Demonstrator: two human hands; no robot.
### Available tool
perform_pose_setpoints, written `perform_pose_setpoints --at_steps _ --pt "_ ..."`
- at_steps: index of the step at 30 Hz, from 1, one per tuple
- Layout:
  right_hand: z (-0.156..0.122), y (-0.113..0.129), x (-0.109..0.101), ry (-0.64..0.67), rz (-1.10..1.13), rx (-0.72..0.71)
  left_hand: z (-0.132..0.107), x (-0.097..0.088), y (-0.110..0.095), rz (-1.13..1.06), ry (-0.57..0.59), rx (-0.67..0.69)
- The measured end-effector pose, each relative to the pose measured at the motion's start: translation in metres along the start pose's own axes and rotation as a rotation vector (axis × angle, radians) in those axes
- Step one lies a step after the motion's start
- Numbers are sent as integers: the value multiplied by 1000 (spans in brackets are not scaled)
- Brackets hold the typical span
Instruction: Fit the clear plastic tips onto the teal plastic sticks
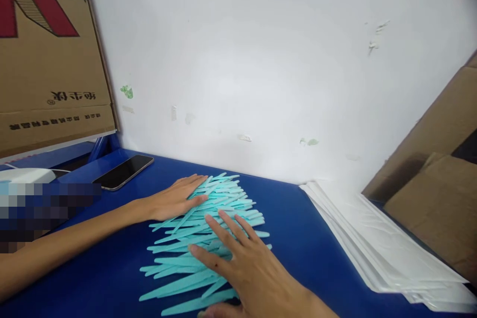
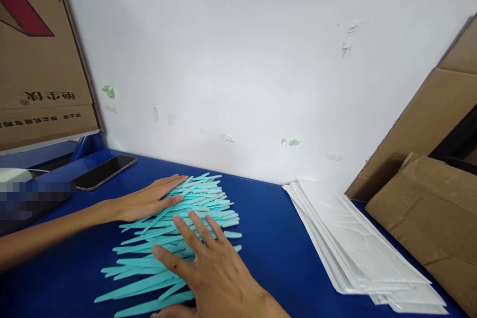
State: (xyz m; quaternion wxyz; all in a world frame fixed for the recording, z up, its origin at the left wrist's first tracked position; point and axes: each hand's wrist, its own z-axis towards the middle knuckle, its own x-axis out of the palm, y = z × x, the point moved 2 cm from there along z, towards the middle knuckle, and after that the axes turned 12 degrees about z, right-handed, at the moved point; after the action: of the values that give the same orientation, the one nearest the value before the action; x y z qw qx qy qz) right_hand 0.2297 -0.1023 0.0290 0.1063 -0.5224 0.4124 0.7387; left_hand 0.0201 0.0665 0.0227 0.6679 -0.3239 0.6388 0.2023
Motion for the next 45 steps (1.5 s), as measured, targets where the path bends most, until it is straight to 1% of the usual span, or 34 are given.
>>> perform_pose_setpoints --at_steps 3,5,7,13,17,21,24,29,31,34,38,41,43,45 --pt "14 2 -1 11 20 15 22 -11 -7 -17 12 22" --pt "22 2 -1 -9 33 58 33 -13 -12 -12 7 49" --pt "26 1 -2 -37 42 103 40 -12 -14 -13 2 78" --pt "27 -2 -5 -79 67 152 36 -12 -16 -50 -18 179" --pt "27 -2 -4 -136 48 177 36 -16 -26 -95 -39 243" --pt "27 -4 -1 -193 16 205 43 -20 -34 -159 -52 287" --pt "28 -9 3 -251 -21 249 56 -21 -38 -200 -66 295" --pt "27 -17 4 -374 -80 358 87 -17 -46 -227 -123 296" --pt "25 -19 3 -382 -94 368 97 -15 -50 -221 -135 293" --pt "24 -22 1 -365 -115 363 106 -14 -54 -208 -139 264" --pt "21 -19 -1 -347 -148 322 109 -18 -56 -176 -142 234" --pt "17 -13 -5 -351 -182 254 106 -23 -53 -149 -151 205" --pt "13 -12 -13 -382 -222 197 97 -27 -48 -135 -167 174" --pt "6 -19 -27 -459 -270 160 82 -29 -41 -122 -186 139"
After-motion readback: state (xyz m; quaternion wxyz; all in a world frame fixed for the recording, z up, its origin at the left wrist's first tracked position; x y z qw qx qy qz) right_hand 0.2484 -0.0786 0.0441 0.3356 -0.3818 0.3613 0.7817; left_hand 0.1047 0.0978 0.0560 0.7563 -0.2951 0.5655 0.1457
